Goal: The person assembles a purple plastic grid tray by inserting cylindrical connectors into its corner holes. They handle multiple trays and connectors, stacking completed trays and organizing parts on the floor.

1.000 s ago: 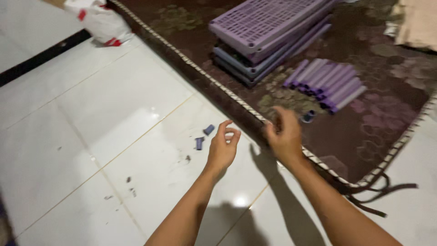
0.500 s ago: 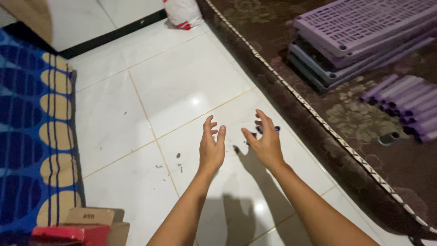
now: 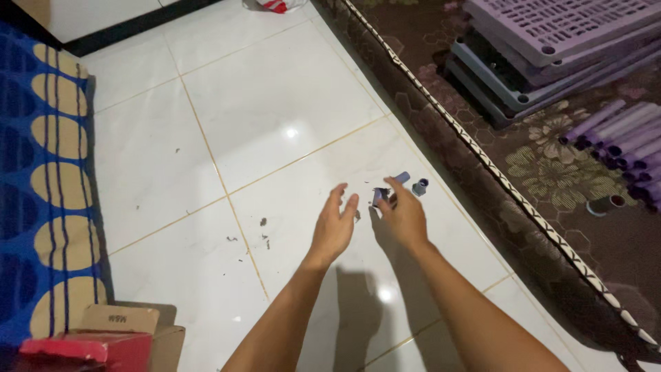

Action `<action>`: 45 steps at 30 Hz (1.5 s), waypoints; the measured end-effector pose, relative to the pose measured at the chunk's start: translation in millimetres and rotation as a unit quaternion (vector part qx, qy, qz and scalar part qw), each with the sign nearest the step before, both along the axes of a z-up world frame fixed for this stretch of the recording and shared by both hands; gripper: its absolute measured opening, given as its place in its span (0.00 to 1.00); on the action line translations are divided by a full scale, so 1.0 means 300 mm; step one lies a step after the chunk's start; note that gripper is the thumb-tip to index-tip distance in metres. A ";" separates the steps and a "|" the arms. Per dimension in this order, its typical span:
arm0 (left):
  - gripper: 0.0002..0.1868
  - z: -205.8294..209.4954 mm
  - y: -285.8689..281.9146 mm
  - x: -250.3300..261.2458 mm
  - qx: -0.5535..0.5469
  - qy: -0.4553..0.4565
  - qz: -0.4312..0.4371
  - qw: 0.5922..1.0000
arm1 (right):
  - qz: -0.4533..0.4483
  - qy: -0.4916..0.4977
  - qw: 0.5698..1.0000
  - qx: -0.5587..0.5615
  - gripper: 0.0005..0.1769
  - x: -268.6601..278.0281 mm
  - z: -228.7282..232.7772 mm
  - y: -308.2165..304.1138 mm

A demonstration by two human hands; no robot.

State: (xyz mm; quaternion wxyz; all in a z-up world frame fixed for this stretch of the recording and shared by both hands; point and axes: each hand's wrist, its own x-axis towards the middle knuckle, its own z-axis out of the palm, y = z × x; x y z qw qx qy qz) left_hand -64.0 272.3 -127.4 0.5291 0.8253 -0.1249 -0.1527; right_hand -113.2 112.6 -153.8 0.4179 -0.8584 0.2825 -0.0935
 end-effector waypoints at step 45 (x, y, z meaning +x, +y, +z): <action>0.13 0.245 -0.045 -0.015 -0.137 0.019 -0.030 0.990 | -0.009 -0.218 0.930 0.298 0.14 -0.219 0.290 0.010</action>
